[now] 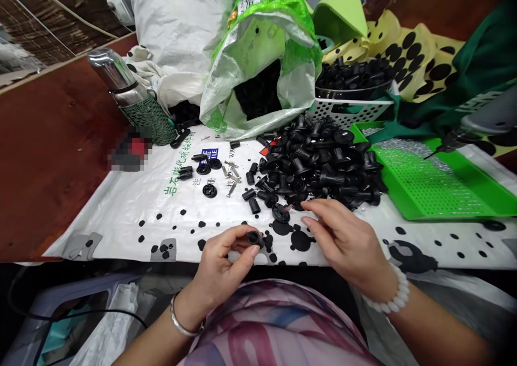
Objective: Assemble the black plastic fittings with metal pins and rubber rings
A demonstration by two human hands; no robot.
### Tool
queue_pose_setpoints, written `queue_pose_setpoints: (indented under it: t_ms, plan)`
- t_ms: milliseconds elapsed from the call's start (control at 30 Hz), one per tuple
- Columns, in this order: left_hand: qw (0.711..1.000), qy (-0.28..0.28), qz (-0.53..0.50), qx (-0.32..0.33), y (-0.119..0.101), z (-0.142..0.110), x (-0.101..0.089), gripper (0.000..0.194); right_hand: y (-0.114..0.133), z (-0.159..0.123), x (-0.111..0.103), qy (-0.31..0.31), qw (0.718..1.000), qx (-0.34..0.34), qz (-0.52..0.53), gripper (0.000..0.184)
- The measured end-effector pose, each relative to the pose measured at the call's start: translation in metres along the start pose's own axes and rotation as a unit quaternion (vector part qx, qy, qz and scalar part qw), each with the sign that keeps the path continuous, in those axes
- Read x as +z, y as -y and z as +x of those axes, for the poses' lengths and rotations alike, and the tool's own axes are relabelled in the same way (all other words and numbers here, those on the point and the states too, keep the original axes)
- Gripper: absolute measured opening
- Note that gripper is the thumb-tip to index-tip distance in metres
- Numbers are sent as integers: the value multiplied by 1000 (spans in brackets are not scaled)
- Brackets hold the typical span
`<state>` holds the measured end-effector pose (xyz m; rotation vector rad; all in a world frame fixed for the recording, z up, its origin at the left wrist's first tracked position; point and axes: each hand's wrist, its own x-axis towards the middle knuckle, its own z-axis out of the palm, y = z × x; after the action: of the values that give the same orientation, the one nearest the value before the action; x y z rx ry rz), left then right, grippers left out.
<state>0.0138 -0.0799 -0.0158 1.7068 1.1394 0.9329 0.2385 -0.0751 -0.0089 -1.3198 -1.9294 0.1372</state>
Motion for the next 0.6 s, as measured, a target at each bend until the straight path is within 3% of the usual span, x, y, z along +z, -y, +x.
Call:
queue_pose_setpoints:
  t_ms: [267, 500, 600]
  plan:
    - [1000, 9, 16, 1, 0, 9, 1, 23, 2, 18, 14, 65, 988, -31, -140, 22]
    - [982, 1, -170, -84, -1, 14, -3, 20, 16, 23, 25, 183, 961, -27, -207, 25]
    - [975, 0, -202, -97, -3, 15, -3, 21, 13, 22, 28, 185, 969, -9, -164, 26]
